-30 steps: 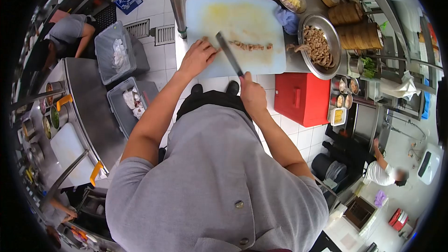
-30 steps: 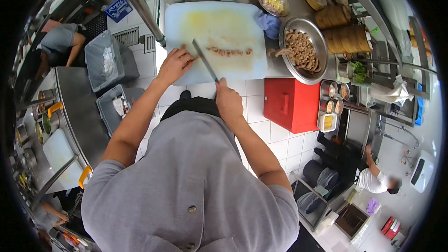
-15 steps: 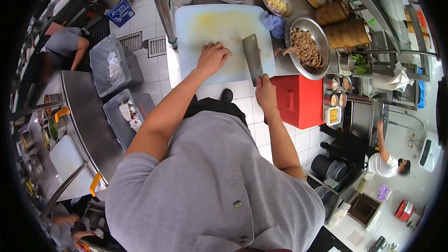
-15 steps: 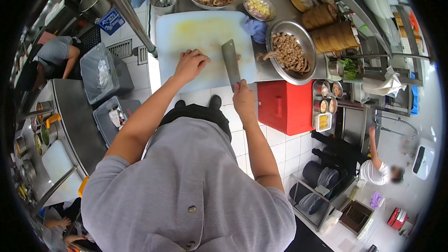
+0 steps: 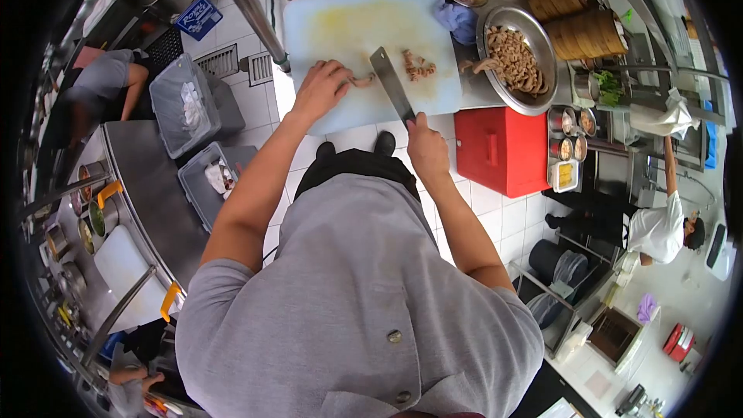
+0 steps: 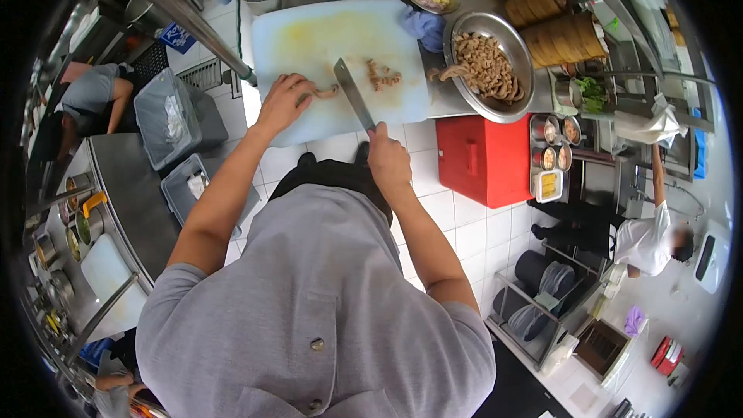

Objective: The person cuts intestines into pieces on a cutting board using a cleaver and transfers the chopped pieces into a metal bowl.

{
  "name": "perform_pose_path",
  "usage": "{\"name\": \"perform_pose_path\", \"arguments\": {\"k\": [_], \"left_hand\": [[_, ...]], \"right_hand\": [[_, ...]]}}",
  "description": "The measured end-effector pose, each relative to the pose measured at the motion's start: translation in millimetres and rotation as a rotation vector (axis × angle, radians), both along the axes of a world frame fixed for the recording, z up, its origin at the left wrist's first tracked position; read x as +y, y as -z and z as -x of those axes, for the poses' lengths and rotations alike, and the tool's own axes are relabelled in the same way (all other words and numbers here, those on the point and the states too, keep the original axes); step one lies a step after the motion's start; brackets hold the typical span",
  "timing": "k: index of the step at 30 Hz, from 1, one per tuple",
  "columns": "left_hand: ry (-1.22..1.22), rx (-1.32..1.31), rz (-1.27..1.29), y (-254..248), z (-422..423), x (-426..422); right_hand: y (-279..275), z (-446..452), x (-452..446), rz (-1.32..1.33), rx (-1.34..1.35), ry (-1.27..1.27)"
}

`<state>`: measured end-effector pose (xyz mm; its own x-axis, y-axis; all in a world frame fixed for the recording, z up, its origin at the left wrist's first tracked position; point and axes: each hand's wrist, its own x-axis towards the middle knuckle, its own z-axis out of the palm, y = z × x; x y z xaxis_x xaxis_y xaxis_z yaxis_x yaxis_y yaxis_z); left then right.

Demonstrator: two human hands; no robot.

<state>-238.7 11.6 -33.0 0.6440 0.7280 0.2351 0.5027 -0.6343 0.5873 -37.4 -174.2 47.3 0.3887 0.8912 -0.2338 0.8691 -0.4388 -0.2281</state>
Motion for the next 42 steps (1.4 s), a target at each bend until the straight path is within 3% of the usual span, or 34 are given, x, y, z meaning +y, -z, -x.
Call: {"name": "perform_pose_path", "arguments": {"k": [8,11,20,25,31,35,42], "left_hand": [[-0.070,-0.088,0.085,-1.5,4.4,-9.5],[-0.070,-0.124,0.061,0.3,4.0,-8.9],[-0.135,-0.084,0.244,-11.5,11.2,-20.6],[-0.168,-0.105,0.314,-9.0,15.4,-22.4],[-0.193,-0.206,0.300,-10.4,18.9,-25.9],[-0.189,-0.216,0.292,-4.5,18.6,-27.8],[-0.229,-0.182,0.280,-11.2,21.6,-27.1]], "right_hand": [[-35.6,11.0,5.5,0.034,0.015,0.000],[4.4,3.4,2.1,0.059,-0.001,-0.091],[-24.4,20.1,1.0,-0.030,0.038,-0.014],[-2.1,9.5,-1.6,0.048,-0.021,-0.043],[-28.0,18.8,2.5,-0.131,0.057,-0.033],[-1.6,26.6,0.9,0.040,0.058,-0.108],[-14.0,21.4,8.5,-0.064,0.060,-0.048]]}}
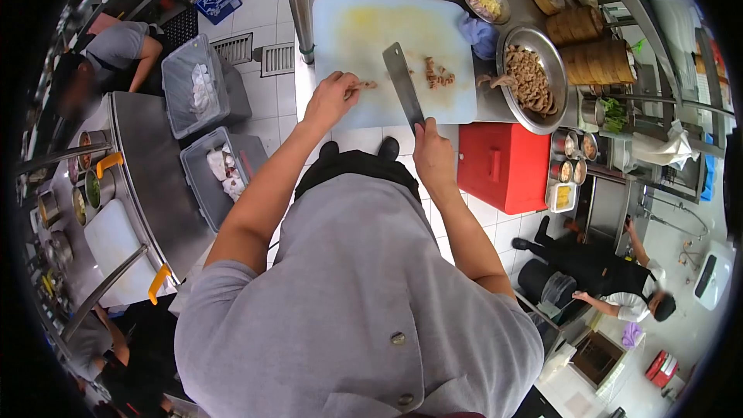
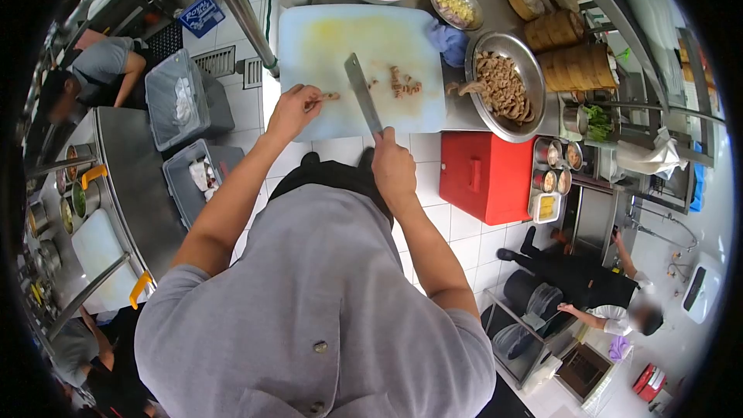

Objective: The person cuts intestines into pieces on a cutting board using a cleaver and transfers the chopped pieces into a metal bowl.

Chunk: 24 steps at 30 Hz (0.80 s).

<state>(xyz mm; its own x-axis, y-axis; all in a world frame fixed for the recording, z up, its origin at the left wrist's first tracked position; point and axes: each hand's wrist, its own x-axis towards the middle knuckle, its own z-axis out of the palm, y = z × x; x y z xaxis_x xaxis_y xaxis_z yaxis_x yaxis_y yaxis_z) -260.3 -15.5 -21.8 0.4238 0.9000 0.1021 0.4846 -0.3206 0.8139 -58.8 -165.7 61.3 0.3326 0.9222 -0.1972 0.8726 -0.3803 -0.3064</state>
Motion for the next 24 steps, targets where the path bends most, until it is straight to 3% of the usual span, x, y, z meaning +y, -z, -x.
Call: {"name": "perform_pose_path", "arguments": {"k": [2,5,7,11,13,21,24], "left_hand": [[-0.025,0.024,0.017,-3.6,2.2,-7.6],[-0.025,0.029,0.043,-2.4,3.4,-7.4],[0.053,0.046,-0.108,6.5,2.4,-5.5],[0.047,0.066,-0.083,9.8,2.1,-3.9],[0.033,0.074,-0.188,9.0,3.8,-4.3],[-0.115,-0.056,-0.031,-10.1,23.2,-9.9],[-0.087,-0.027,-0.051,-7.2,19.7,-8.8]], "right_hand": [[-19.9,13.3,-6.7,-0.022,0.056,-0.018],[2.7,14.5,-11.0,0.066,0.025,-0.041],[16.8,12.0,-7.4,0.084,-0.001,-0.058],[8.5,10.1,-2.2,0.137,-0.018,-0.061],[13.7,5.4,4.2,0.080,-0.045,-0.018],[-8.5,26.6,-7.2,-0.102,0.054,-0.056],[20.0,27.8,-4.8,0.022,-0.011,-0.119]]}}
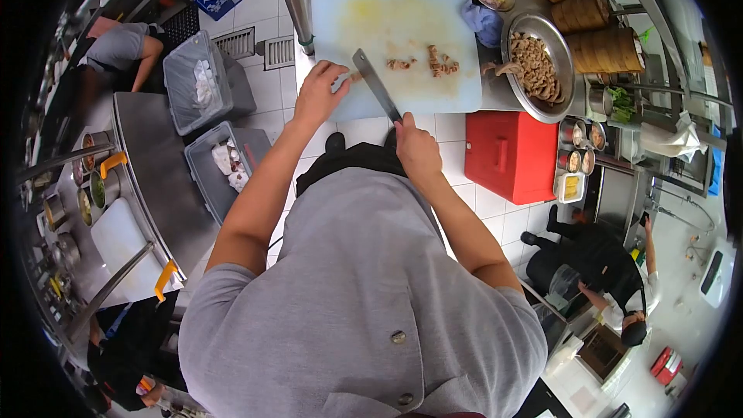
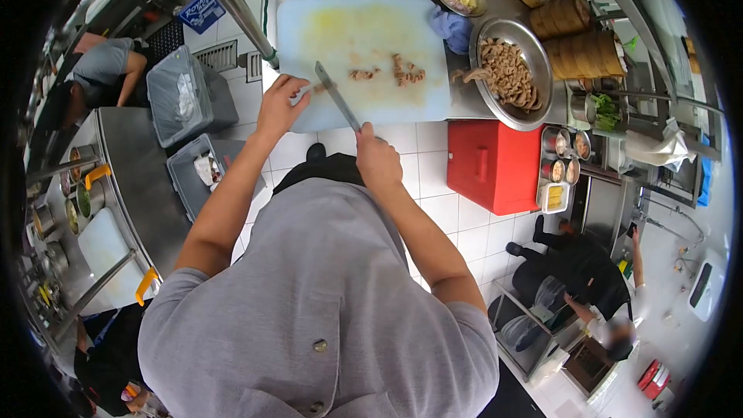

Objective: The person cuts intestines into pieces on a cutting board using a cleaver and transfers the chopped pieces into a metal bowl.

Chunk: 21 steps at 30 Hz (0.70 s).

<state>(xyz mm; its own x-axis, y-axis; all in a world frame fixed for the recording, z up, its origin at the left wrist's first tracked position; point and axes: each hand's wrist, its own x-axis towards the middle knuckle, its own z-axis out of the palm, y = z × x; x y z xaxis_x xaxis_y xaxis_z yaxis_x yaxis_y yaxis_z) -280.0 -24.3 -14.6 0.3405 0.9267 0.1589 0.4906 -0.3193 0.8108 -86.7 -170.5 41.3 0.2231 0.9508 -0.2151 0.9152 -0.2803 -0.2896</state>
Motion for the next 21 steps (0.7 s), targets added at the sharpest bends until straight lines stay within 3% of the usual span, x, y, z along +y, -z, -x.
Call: {"name": "perform_pose_path", "arguments": {"k": [5,7,8,10,12,13,16,18,21], "left_hand": [[0.111,0.136,-0.166,20.6,-18.7,4.9],[0.116,0.123,-0.108,22.5,-25.0,10.8],[0.108,0.117,-0.035,23.1,-29.3,11.5],[0.114,0.114,-0.001,18.7,-40.8,11.6],[0.141,-0.091,0.117,15.1,-58.4,11.8],[0.155,-0.092,0.116,12.9,-68.5,11.9],[0.241,-0.050,0.018,9.3,-96.7,12.4],[0.085,-0.006,-0.159,12.3,-110.2,10.1],[0.078,-0.040,-0.075,24.5,-127.2,8.1]], "right_hand": [[-5.4,-15.7,-3.8,0.091,-0.022,0.059],[-0.3,-42.4,-11.1,0.053,0.110,0.131],[10.5,-59.5,-19.4,-0.139,0.219,0.125],[-7.1,-79.3,-24.6,-0.127,0.180,0.273],[-8.5,-102.7,-24.7,-0.164,0.034,0.355],[-14.5,-110.5,-21.2,-0.077,-0.113,0.390],[9.3,-137.6,-18.0,-0.168,-0.229,0.407],[23.1,-137.8,-11.5,-0.075,-0.245,0.421],[13.7,-120.7,-1.6,-0.094,-0.088,0.354]]}}
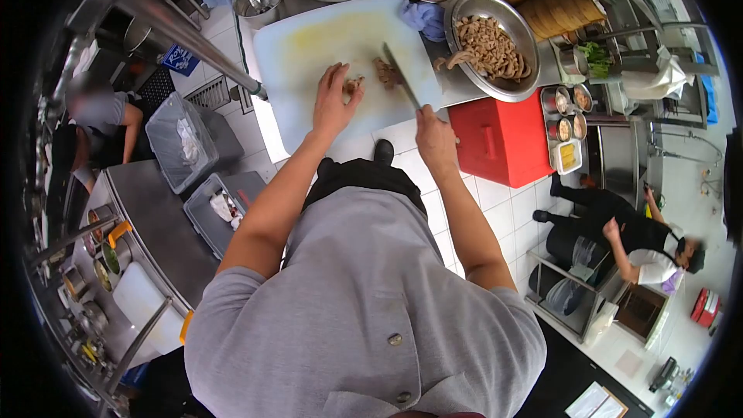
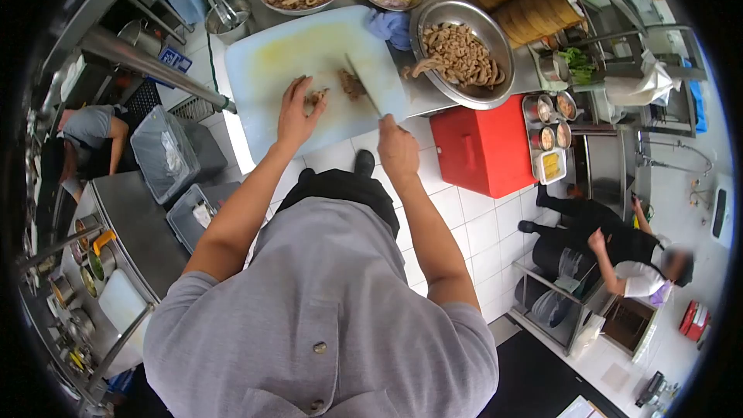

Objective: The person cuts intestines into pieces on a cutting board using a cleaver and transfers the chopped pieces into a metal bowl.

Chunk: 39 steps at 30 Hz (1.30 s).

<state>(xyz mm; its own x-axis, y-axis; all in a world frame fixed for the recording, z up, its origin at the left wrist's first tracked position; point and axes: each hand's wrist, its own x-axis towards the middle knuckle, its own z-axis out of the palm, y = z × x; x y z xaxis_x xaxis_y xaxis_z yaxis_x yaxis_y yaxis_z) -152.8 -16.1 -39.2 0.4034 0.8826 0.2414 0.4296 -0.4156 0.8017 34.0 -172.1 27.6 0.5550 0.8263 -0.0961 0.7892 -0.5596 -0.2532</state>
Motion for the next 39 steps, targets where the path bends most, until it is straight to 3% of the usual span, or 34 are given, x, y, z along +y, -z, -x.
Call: {"name": "perform_pose_path", "arguments": {"k": [3,5,6,7,9,10,13,19,20,24,27,28,30,31,32,33,34,36,39], "left_hand": [[-0.008,0.153,-0.106,11.3,-19.0,1.5],[-0.006,0.169,-0.093,12.9,-29.2,0.8],[-0.004,0.179,-0.077,13.8,-35.1,0.4],[-0.013,0.180,-0.074,15.0,-41.2,0.2],[-0.018,0.181,-0.111,18.5,-52.5,-0.6],[-0.024,0.187,-0.105,14.8,-58.8,-2.4],[-0.078,0.178,-0.112,12.4,-74.2,-5.1],[-0.349,-0.183,0.024,6.6,-89.2,7.5],[-0.377,-0.146,-0.122,4.0,-95.1,9.5],[-0.228,-0.330,-0.122,-54.5,-159.9,5.9],[-0.091,-0.428,-0.267,-90.5,-237.1,16.1],[-0.084,-0.433,-0.273,-100.7,-263.0,19.3],[0.074,-0.533,-0.171,-114.6,-306.4,26.4],[0.082,-0.537,-0.174,-114.6,-316.6,34.7],[0.160,-0.462,-0.141,-113.3,-320.7,45.3],[0.238,-0.384,-0.108,-111.3,-319.8,53.5],[0.247,-0.382,-0.109,-108.8,-307.6,61.8],[0.146,-0.255,-0.276,-99.3,-252.7,84.2],[-0.031,0.211,-0.350,-46.6,-134.7,113.8]], "right_hand": [[14.4,-3.6,2.0,-0.122,0.181,-0.061],[26.4,-18.3,-0.1,-0.281,0.417,0.043],[27.0,-21.3,1.2,-0.257,0.651,0.207],[27.2,-24.2,-0.2,-0.251,0.652,0.199],[23.5,-23.3,-4.9,-0.194,1.033,0.238],[25.4,-16.3,-1.4,-0.232,1.093,0.205],[37.7,5.4,14.1,-0.162,1.052,0.100],[21.9,20.8,40.1,-0.071,1.140,0.018],[17.1,13.7,38.7,-0.112,1.130,0.000],[18.2,-30.5,18.2,-0.378,0.909,-0.007],[-20.0,-87.6,-5.2,-0.565,0.735,0.057],[-57.4,-104.2,-14.1,-0.509,0.791,0.150],[-48.4,-146.5,-37.7,-0.578,0.542,0.183],[-69.8,-157.0,-45.3,-0.591,0.567,0.271],[-61.6,-176.5,-59.0,-0.629,0.461,0.261],[-76.4,-187.3,-70.5,-0.502,0.469,0.439],[-72.3,-198.6,-83.2,-0.579,0.416,0.425],[-65.8,-216.4,-106.2,-0.645,0.408,0.465],[-49.2,-234.0,-130.4,-0.640,0.441,0.553]]}}
